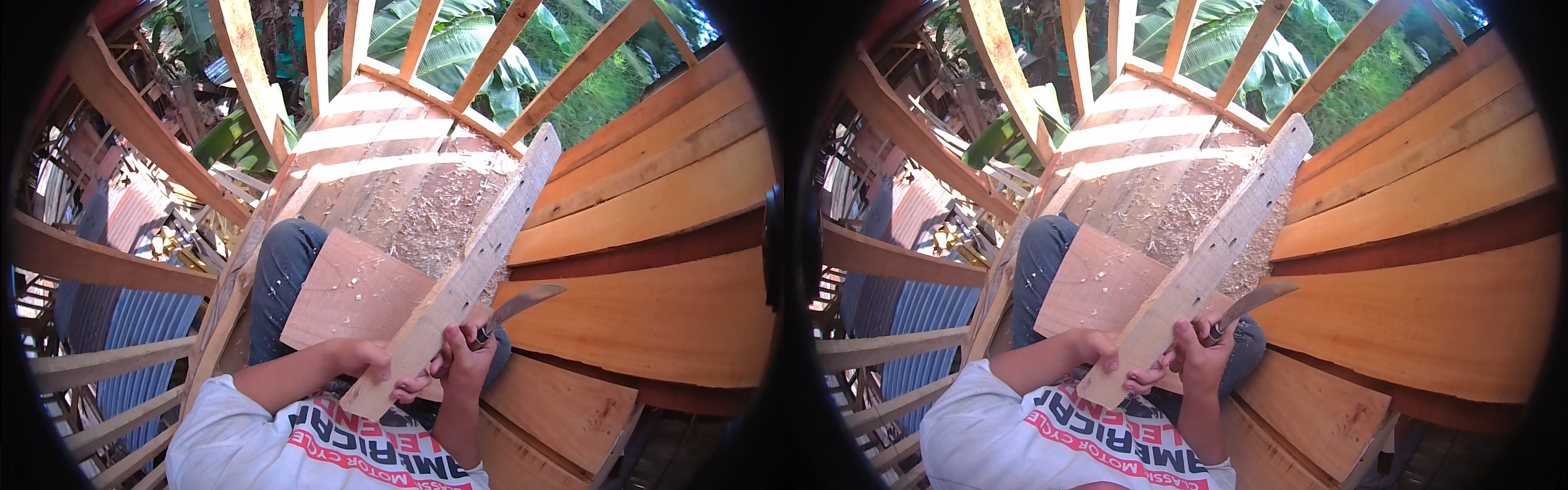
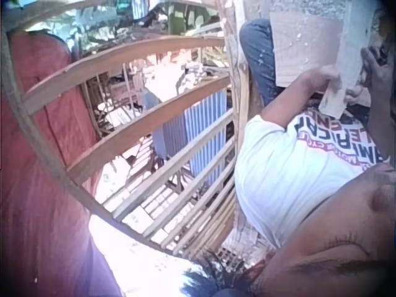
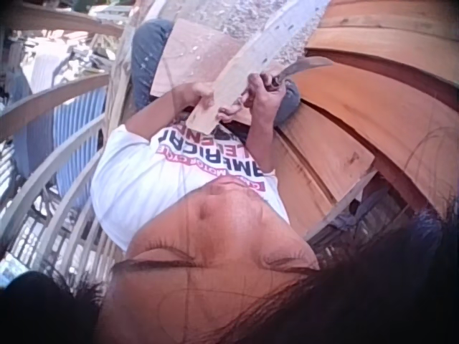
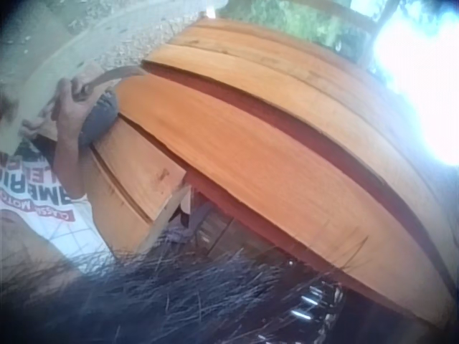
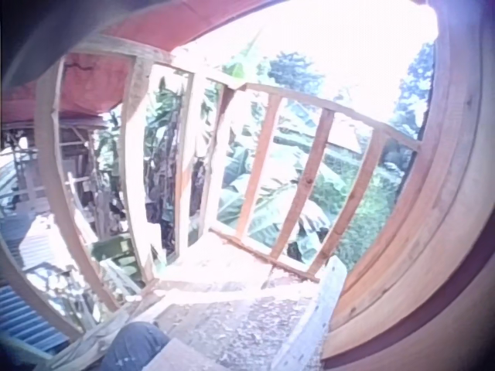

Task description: The person is sitting cross-legged on a wooden floor, using a curved knife to carve and shape a rectangular piece of wood. They repeatedly scrape the surface and edges, producing wood shavings.

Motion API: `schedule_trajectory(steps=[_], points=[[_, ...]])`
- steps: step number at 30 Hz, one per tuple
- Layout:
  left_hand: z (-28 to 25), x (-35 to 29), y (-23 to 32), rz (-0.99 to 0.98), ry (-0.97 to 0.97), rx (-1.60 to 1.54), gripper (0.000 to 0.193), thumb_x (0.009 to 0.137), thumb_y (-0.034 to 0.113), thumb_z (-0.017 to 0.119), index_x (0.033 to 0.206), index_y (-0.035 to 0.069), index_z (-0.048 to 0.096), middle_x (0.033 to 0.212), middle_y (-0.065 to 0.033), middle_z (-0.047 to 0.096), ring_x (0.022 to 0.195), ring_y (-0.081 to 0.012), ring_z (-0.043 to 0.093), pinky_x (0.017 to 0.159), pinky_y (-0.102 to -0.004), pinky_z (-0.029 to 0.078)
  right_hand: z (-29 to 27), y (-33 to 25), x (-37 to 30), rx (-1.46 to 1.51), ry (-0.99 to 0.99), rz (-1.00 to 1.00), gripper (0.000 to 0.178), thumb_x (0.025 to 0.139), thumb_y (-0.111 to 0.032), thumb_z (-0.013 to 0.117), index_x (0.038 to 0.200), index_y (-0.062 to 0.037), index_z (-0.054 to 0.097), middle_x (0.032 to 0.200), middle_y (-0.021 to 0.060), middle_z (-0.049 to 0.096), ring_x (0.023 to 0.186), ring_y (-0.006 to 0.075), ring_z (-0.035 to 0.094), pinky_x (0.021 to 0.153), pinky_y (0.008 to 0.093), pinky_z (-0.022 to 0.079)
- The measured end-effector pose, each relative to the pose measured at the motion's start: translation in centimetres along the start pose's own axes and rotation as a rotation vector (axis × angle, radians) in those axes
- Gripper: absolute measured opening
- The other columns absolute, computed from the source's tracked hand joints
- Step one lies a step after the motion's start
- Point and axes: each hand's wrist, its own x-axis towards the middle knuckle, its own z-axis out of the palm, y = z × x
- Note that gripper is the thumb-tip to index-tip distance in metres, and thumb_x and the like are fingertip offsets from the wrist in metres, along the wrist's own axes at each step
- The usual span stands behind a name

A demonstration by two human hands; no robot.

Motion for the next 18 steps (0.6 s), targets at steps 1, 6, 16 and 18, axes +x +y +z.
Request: schedule_trajectory(steps=[1,6,16,18], points=[[-0.4,-0.1,-0.1,-0.004,0.004,0.025,0.062,0.058,0.01,0.057,0.118,0.004,0.04,0.082,-0.0059,0.046,0.075,-0.0173,0.05,0.072,-0.0289,0.044,0.1,-0.1,-0.1,-0.014,-0.001,-0.002,0.033,0.083,0.002,0.068,0.08,-0.0089,0.037,0.067,0.001,0.048,0.041,0.0104,0.053,0.031,0.0241,0.043],[-1.1,-0.7,0.2,-0.082,0.18,0.188,0.063,0.066,0.013,0.061,0.125,0.002,0.04,0.094,-0.0101,0.055,0.091,-0.0219,0.059,0.084,-0.0355,0.05,0.0,-0.2,-0.4,-0.108,0.056,-0.038,0.036,0.081,0.003,0.07,0.074,-0.0106,0.037,0.067,0.0018,0.052,0.04,0.0102,0.053,0.031,0.0227,0.041],[1.1,-0.6,0.3,-0.052,0.509,0.398,0.05,0.077,0.003,0.061,0.124,0.003,0.043,0.096,-0.0076,0.057,0.091,-0.0195,0.063,0.079,-0.0347,0.053,-0.4,0.9,0.2,-0.202,0.06,-0.038,0.034,0.084,0.0,0.068,0.074,-0.0112,0.038,0.063,0.001,0.05,0.038,0.0067,0.044,0.033,0.023,0.04],[1.0,-0.8,0.2,-0.053,0.551,0.474,0.05,0.076,0.001,0.059,0.124,0.003,0.042,0.094,-0.0067,0.056,0.089,-0.0181,0.063,0.079,-0.0335,0.053,-0.5,1.2,0.2,-0.22,0.058,-0.038,0.033,0.085,-0.001,0.067,0.074,-0.011,0.038,0.063,0.0013,0.05,0.037,0.0065,0.044,0.033,0.0227,0.038]])
